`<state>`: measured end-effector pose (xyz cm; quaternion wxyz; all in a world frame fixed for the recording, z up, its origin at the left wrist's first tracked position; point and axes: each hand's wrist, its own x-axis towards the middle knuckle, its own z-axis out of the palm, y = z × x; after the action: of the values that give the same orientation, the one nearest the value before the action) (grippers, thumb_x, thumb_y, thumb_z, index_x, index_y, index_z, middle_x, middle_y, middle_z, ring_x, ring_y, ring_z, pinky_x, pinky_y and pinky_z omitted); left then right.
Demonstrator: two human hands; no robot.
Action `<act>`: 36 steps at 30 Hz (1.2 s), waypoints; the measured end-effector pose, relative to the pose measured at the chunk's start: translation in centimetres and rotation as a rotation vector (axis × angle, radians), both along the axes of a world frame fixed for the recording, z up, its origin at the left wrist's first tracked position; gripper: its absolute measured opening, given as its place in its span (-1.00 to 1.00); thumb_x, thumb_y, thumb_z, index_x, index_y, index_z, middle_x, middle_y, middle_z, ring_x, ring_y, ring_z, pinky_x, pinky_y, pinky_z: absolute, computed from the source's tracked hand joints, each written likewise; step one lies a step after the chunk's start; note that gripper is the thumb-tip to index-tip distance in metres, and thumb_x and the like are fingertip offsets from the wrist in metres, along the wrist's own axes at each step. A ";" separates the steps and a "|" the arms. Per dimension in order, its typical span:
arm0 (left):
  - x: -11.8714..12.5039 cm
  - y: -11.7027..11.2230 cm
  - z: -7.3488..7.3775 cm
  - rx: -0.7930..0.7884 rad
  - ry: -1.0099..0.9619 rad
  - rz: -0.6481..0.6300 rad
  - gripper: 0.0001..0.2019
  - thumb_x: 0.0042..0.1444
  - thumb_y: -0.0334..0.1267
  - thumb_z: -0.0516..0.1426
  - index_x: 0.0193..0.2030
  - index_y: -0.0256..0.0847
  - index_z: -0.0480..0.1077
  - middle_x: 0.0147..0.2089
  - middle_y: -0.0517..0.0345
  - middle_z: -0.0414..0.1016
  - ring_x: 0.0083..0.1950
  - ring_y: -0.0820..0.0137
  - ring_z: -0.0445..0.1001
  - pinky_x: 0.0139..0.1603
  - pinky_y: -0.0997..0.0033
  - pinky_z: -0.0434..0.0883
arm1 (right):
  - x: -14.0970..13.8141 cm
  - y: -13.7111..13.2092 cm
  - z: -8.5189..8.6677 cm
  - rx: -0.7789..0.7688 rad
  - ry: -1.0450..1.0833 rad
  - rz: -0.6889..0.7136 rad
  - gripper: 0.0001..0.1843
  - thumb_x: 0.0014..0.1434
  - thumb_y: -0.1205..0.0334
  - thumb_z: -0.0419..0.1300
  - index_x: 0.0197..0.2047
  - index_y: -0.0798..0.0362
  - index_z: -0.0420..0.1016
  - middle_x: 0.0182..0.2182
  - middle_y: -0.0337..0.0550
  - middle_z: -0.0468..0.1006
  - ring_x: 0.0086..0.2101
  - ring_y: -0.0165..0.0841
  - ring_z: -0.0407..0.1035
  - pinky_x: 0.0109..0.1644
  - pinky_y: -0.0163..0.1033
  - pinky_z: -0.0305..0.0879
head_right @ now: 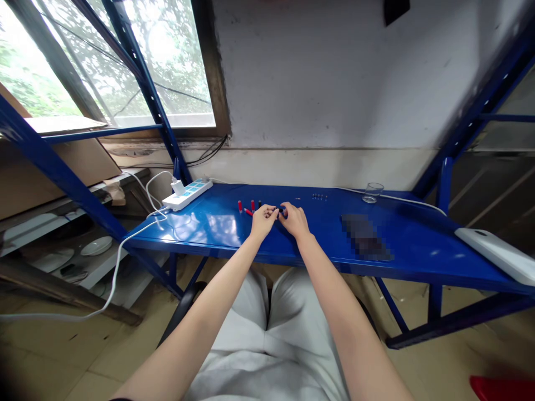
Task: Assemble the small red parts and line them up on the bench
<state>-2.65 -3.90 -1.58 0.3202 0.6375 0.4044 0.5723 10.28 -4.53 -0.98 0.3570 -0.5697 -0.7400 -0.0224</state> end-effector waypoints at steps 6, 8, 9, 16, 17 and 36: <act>0.0 -0.3 0.3 0.029 0.025 0.062 -0.78 0.01 -0.16 0.11 -0.27 -0.26 0.40 -0.53 0.21 0.38 -0.49 0.53 0.35 -0.39 0.53 0.30 | -0.6 -0.4 0.4 -0.003 -0.041 -0.029 -0.80 0.12 0.15 0.00 -0.25 0.05 0.33 -0.42 -0.13 0.51 -0.40 -0.32 0.37 -0.28 -0.29 0.08; -0.3 -0.6 0.7 0.034 -0.016 0.100 -0.75 0.03 -0.11 0.08 -0.27 -0.25 0.40 -0.50 0.18 0.40 -0.47 0.52 0.35 -0.38 0.53 0.30 | -0.8 -0.3 0.3 -0.023 -0.028 -0.033 -0.80 0.12 0.14 0.00 -0.24 0.05 0.32 -0.41 -0.12 0.52 -0.40 -0.31 0.38 -0.30 -0.30 0.09; -0.5 -0.7 1.0 0.034 -0.050 0.128 -0.73 0.06 -0.08 0.05 -0.28 -0.25 0.39 -0.49 0.18 0.40 -0.47 0.52 0.35 -0.38 0.53 0.30 | -0.8 -0.2 0.2 -0.033 -0.006 -0.031 -0.80 0.11 0.13 0.01 -0.24 0.04 0.32 -0.41 -0.12 0.52 -0.39 -0.31 0.38 -0.32 -0.30 0.10; -2.0 -0.2 1.5 -0.084 -0.463 0.332 -0.64 0.16 -0.03 -0.13 -0.39 -0.26 0.29 -0.59 0.23 0.27 -0.61 0.57 0.23 -0.50 0.54 0.24 | -1.8 1.9 -0.4 -0.159 0.190 0.119 -0.82 0.08 0.11 0.07 -0.31 0.04 0.32 -0.40 -0.16 0.52 -0.39 -0.38 0.37 -0.35 -0.36 0.16; -2.1 -0.1 1.5 -0.097 -0.515 0.337 -0.65 0.16 -0.04 -0.12 -0.41 -0.26 0.27 -0.60 0.24 0.26 -0.62 0.58 0.22 -0.53 0.54 0.23 | -2.0 2.2 -0.3 -0.175 0.169 0.124 -0.82 0.07 0.11 0.09 -0.34 0.05 0.32 -0.41 -0.16 0.52 -0.39 -0.38 0.37 -0.36 -0.36 0.15; -1.8 0.1 1.5 -0.181 -0.602 0.317 -0.73 0.12 -0.17 -0.09 -0.52 -0.23 0.21 -0.71 0.30 0.16 -0.68 0.56 0.14 -0.59 0.55 0.11 | -3.6 3.9 1.2 -0.404 -0.105 -0.028 -0.67 0.00 0.05 0.16 -0.20 0.05 0.45 -0.32 -0.13 0.51 -0.28 -0.30 0.36 -0.30 -0.29 0.13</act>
<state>-4.41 -3.80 -0.11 0.3876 0.3385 0.4347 0.7391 6.65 -0.58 0.19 0.1961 -0.6379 -0.7390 0.0921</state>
